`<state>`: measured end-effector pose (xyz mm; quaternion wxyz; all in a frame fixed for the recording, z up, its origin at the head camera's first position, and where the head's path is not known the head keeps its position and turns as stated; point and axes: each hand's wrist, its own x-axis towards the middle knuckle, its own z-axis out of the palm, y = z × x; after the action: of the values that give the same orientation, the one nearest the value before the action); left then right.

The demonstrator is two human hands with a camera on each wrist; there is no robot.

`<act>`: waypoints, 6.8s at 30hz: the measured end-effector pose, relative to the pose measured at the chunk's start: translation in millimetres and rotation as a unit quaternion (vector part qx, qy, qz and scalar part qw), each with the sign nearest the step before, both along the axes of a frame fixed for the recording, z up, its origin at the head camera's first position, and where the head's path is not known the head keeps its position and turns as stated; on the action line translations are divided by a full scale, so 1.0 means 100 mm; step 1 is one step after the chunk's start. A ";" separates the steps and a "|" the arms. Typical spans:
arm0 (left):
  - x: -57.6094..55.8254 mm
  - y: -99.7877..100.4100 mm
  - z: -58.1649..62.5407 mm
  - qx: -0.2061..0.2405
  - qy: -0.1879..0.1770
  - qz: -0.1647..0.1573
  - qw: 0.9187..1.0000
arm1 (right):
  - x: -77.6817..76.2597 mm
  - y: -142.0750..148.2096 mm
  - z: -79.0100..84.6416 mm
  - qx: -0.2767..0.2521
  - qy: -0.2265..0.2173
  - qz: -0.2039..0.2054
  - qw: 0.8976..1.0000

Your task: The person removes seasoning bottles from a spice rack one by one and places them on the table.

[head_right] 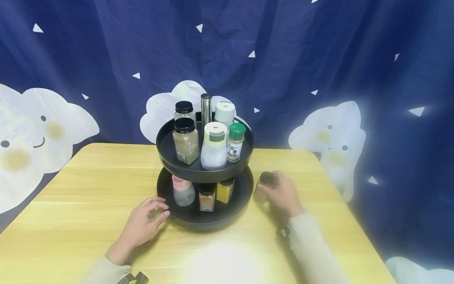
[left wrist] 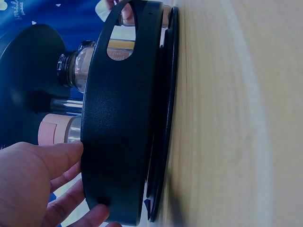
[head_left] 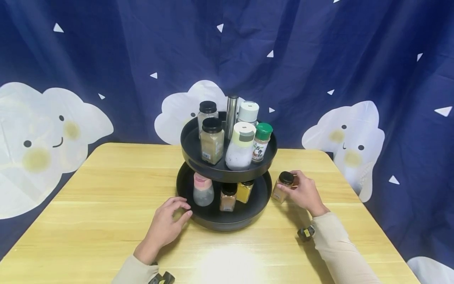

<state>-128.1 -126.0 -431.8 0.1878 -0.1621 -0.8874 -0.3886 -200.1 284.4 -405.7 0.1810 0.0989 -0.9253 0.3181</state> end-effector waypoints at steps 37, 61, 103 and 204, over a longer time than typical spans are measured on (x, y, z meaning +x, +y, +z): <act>0.00 0.00 0.02 0.000 0.001 -0.003 1.000 | 0.06 -0.08 0.17 0.015 0.026 0.026 0.999; 0.00 0.00 0.00 0.002 0.000 -0.003 1.000 | 0.03 -0.33 0.44 0.068 0.086 0.055 0.992; -0.03 -0.01 -0.02 -0.003 0.001 -0.005 1.000 | 0.04 -0.94 0.20 0.086 0.040 0.142 0.985; 0.00 -0.01 -0.02 0.009 -0.019 0.006 1.000 | 0.06 -0.87 0.32 0.044 0.079 0.140 0.986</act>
<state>-128.2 -127.5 -434.2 0.1745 -0.1475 -0.8883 -0.3984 -194.0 197.2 -373.5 0.2031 0.2603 -0.8980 0.2907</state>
